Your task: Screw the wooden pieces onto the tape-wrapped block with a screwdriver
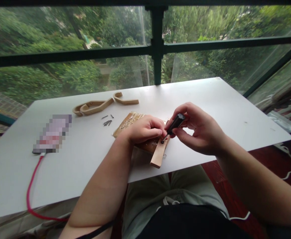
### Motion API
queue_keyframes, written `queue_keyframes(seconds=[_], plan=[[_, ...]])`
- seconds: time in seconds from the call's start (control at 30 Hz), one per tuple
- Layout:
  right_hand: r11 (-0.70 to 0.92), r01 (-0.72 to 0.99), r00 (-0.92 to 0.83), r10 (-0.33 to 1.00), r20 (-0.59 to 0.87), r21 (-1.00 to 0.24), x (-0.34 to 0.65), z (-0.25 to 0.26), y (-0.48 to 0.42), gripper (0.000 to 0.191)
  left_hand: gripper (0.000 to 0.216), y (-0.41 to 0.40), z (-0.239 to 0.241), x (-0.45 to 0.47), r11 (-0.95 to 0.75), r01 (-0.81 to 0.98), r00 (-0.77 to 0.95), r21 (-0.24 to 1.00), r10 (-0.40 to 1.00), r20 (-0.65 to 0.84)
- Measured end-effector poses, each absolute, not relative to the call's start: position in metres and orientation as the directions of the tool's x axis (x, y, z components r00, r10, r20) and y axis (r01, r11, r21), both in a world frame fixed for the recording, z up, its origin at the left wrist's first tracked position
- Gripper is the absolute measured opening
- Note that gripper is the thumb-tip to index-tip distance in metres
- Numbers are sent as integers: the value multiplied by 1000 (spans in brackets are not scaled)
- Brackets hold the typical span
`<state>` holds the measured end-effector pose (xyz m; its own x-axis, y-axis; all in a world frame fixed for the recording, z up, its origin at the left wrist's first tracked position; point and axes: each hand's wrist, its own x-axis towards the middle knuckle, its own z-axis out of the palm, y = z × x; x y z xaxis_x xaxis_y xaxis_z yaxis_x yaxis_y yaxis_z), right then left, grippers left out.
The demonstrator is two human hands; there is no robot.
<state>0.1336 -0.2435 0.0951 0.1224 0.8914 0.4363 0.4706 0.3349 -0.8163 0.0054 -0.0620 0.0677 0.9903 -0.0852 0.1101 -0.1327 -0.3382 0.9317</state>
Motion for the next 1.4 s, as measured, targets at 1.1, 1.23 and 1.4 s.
queue_keyframes(seconds=[1.1,1.23,1.4], plan=[[175,679,179,902,392,-713,125,105,-241,21,15,-67,66,5,-441,-115,993,890,-57,100],[120,700,260,875,408,-704,121,105,-242,24,13,-67,68,3,-410,-104,994,906,-54,90],[47,701,350,847,401,-712,116,101,-246,25,19,-70,69,1,-396,-76,997,915,-45,64]])
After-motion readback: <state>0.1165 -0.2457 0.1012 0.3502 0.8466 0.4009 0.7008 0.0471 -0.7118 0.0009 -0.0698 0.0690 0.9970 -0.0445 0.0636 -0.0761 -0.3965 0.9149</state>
